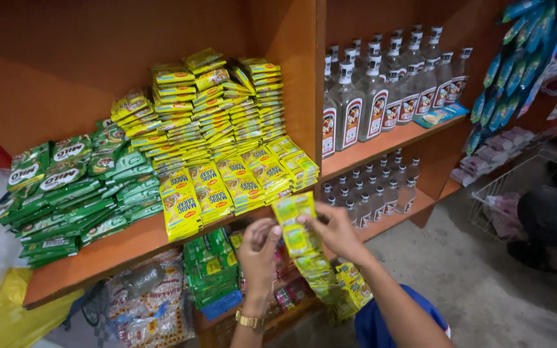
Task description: Organizing and folding strips of seasoning sachets on a store shelf.
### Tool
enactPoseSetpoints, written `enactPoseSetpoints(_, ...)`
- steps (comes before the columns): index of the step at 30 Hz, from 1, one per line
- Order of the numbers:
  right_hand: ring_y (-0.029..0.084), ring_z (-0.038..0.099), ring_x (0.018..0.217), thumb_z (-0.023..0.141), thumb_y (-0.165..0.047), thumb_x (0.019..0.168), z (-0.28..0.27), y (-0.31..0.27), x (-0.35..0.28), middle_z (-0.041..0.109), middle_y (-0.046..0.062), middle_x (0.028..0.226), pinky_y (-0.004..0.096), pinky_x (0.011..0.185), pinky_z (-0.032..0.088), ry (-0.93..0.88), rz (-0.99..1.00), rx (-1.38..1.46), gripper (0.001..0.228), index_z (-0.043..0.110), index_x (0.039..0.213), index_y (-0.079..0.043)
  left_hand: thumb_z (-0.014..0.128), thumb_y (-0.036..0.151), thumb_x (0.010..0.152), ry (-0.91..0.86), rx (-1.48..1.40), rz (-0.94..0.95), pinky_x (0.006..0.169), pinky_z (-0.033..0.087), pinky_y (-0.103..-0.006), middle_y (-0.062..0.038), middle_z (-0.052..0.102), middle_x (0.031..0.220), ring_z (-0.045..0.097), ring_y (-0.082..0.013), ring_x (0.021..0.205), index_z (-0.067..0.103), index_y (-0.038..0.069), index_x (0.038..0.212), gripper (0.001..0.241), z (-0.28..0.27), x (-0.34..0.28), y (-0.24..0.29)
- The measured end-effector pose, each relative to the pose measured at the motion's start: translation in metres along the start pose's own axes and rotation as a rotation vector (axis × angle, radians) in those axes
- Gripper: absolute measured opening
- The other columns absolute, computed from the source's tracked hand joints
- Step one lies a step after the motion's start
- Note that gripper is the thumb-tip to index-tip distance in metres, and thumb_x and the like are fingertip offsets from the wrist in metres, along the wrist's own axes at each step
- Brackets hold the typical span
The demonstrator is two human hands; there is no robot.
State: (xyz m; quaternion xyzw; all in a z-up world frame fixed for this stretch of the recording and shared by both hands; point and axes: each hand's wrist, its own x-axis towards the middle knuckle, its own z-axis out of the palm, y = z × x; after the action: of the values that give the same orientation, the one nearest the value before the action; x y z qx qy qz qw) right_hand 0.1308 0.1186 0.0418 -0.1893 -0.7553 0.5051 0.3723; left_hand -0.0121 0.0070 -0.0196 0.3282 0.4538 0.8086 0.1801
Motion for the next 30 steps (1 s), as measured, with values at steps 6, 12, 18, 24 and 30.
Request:
enactPoseSetpoints(6,0.005,0.065,0.087,0.068,-0.014,0.098,-0.023,0.012,0.009,0.076,0.001,0.098,0.025,0.076,0.056,0.081,-0.155,0.111,0.022,0.073,0.114,0.001,0.069,0.030,0.092,-0.439,0.042,-0.391,0.101,0.052,-0.0319,-0.004,0.069,0.132,0.063,-0.0152,0.119,0.059,0.007,0.140,0.054,-0.008,-0.005,-0.007)
enactPoseSetpoints(12,0.006,0.064,0.086,0.069,-0.015,0.097,-0.032,0.004,0.006,0.075,0.002,0.098,0.025,0.074,0.055,0.088,-0.111,0.167,0.025,0.072,0.116,0.001,0.070,0.021,0.096,-0.682,0.161,-0.421,0.101,0.050,-0.0304,-0.003,0.073,0.122,0.065,-0.0123,0.111,0.068,0.001,0.128,0.038,-0.007,-0.035,-0.105)
enactPoseSetpoints(18,0.003,0.064,0.085,0.069,-0.014,0.098,-0.041,0.005,0.007,0.074,0.000,0.097,0.022,0.072,0.054,0.109,-0.191,0.180,0.022,0.072,0.115,0.001,0.065,0.021,0.099,-0.498,0.154,-0.322,0.096,0.053,-0.0275,-0.004,0.077,0.115,0.068,-0.0092,0.103,0.072,-0.001,0.119,0.030,-0.008,-0.028,-0.153)
enactPoseSetpoints(24,0.001,0.050,0.059,0.072,-0.009,0.092,-0.039,0.008,0.000,0.070,-0.001,0.079,0.021,0.048,0.037,0.139,-0.106,0.093,0.026,0.076,0.117,-0.002,0.062,0.008,0.091,-0.385,0.041,-0.300,0.088,0.058,-0.0270,-0.004,0.078,0.110,0.072,-0.0099,0.097,0.070,0.001,0.118,0.029,-0.012,-0.014,-0.127)
enactPoseSetpoints(30,0.007,0.067,0.094,0.067,-0.002,0.095,-0.026,-0.002,0.001,0.076,0.005,0.110,0.024,0.082,0.056,0.194,-0.358,0.121,0.024,0.073,0.117,0.001,0.061,0.016,0.102,-0.341,0.066,-0.429,0.070,0.056,-0.0262,-0.004,0.077,0.095,0.068,-0.0077,0.079,0.075,-0.003,0.110,0.024,-0.005,-0.012,-0.077)
